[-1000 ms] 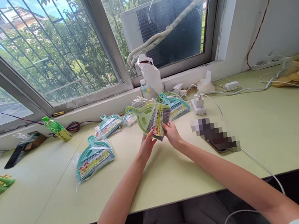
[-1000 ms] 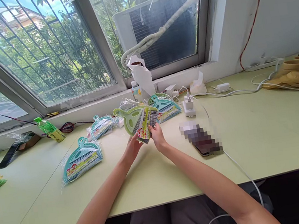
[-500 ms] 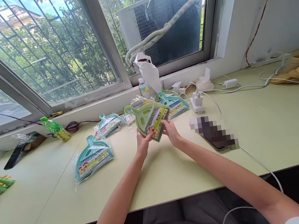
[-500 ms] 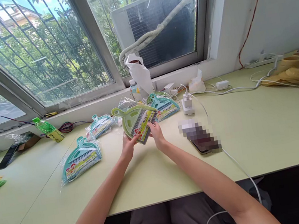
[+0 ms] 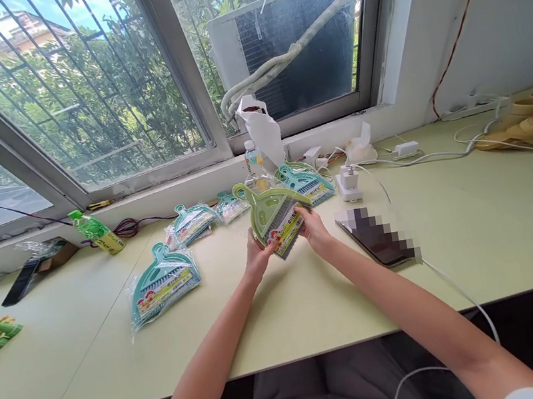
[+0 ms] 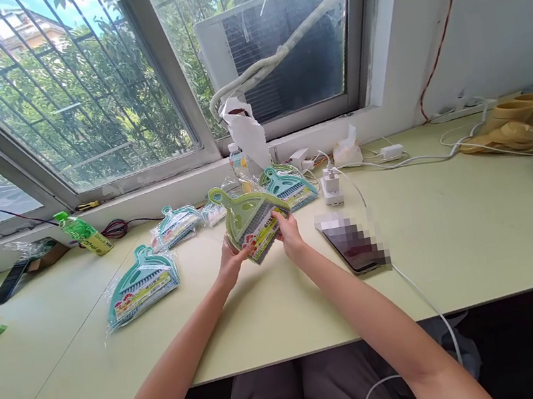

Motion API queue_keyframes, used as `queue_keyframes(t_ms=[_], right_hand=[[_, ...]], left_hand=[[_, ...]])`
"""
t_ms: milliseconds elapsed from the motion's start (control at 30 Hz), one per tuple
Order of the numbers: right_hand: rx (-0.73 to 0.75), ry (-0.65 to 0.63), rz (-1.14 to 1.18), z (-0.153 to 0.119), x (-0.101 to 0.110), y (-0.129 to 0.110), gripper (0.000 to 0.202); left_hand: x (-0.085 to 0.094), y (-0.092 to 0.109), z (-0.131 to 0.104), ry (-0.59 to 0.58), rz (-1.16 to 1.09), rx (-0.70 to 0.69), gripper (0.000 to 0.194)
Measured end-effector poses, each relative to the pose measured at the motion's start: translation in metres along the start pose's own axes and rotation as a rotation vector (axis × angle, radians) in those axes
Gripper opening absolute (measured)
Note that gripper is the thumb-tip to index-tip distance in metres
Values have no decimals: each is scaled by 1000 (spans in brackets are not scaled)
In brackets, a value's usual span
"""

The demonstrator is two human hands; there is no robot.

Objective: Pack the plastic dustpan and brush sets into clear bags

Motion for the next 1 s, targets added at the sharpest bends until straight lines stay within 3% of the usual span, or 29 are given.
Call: queue_keyframes(t_ms=[333, 700, 767, 867, 933, 1000], right_hand=[[-27, -25, -34, 5, 1, -3, 32], [-131, -84, -100, 13, -1, 2, 30], [-146, -141, -80, 11, -8, 0, 32], [-67, -329, -35, 4, -26, -10, 26], [15, -446, -31, -3, -36, -18, 36], [71, -467, -41, -6, -37, -20, 46]], left_hand=[[-2, -4, 5, -53, 13, -123, 69], [-3, 1, 0, -53, -23, -53, 71], [1, 4, -1, -22, -16, -38, 67], [9, 7, -1, 38, -18, -23, 65], [14, 6, 1, 64, -24, 3, 68], [16, 5, 2, 81, -25, 30, 72]])
Point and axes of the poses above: each hand's wrist, its own z-axis towards the middle knuckle, its own x-axis out of the back of the hand, y = z × x, the point moved 9 cm from there along z, towards the middle knuckle, and after that the axes turned 2 degrees about -z, right-handed, at the moved point
